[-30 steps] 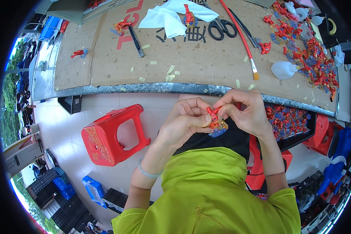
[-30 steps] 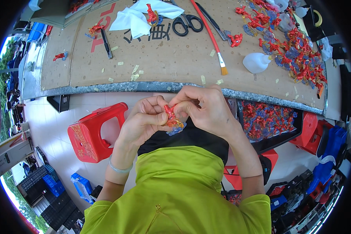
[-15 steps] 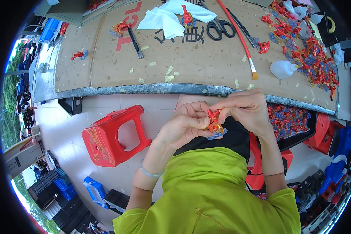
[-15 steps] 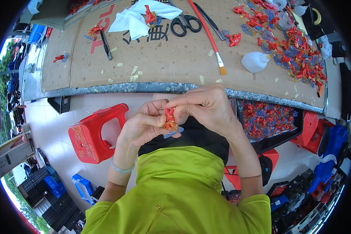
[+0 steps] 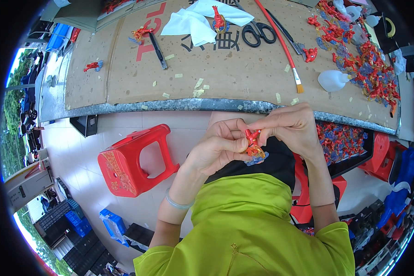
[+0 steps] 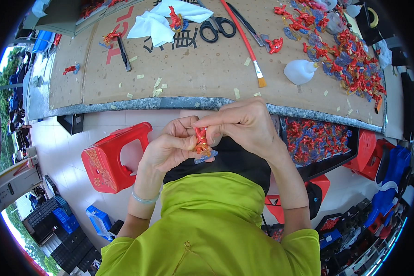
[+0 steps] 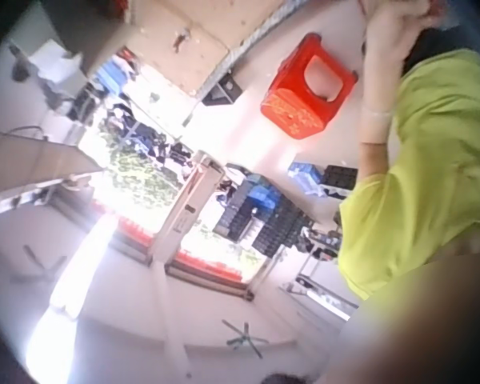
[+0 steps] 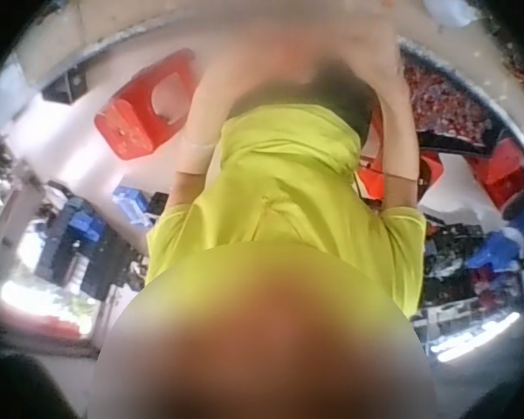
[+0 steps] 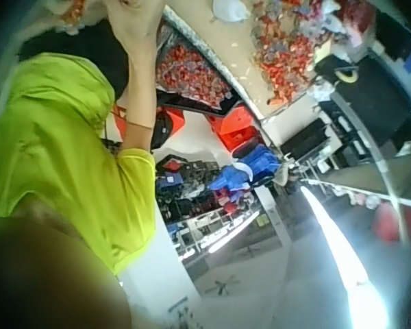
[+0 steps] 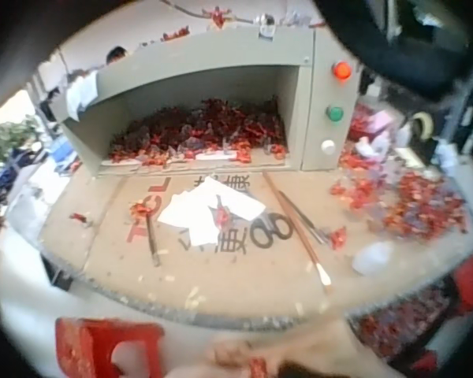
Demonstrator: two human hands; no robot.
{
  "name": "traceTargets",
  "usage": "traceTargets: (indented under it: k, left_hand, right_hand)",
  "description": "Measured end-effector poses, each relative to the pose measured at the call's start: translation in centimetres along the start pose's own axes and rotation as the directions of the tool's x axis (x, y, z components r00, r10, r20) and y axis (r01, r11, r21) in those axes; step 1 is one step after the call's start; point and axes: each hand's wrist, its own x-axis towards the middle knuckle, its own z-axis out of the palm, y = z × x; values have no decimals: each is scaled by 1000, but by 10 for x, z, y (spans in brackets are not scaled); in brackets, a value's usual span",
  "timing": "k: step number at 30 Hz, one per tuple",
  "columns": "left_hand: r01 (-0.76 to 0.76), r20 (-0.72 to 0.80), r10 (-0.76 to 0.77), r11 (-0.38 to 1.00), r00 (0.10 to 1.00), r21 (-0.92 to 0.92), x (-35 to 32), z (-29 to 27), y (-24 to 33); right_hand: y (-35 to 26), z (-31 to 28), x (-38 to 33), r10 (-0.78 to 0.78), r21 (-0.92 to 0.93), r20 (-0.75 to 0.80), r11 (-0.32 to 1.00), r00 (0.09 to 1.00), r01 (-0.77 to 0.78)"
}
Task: Assembling, detailing, and applying adhesive to small plastic figurines at a workshop workbench.
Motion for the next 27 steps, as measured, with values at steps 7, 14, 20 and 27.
traceTargets:
  k: [7, 14, 20, 27]
  left_hand:
    - [-193, -90, 243, 907, 966, 374, -6, 12, 4]
    - [-228, -115, 399, 712, 910, 664, -9, 28, 6]
    - [-209, -125, 321, 818, 939, 535, -7, 21, 6]
    - [-180, -97, 233, 908, 968, 379, -5, 13, 6]
  right_hand:
    - [-1, -3, 0, -29, -68, 13, 997, 999, 30]
    - [0, -9, -1, -47, -102, 65, 993, 997, 54]
    - [2, -7, -3, -24, -72, 36, 997, 999, 27]
    - [3, -1, -1, -23, -69, -29, 997, 999, 21]
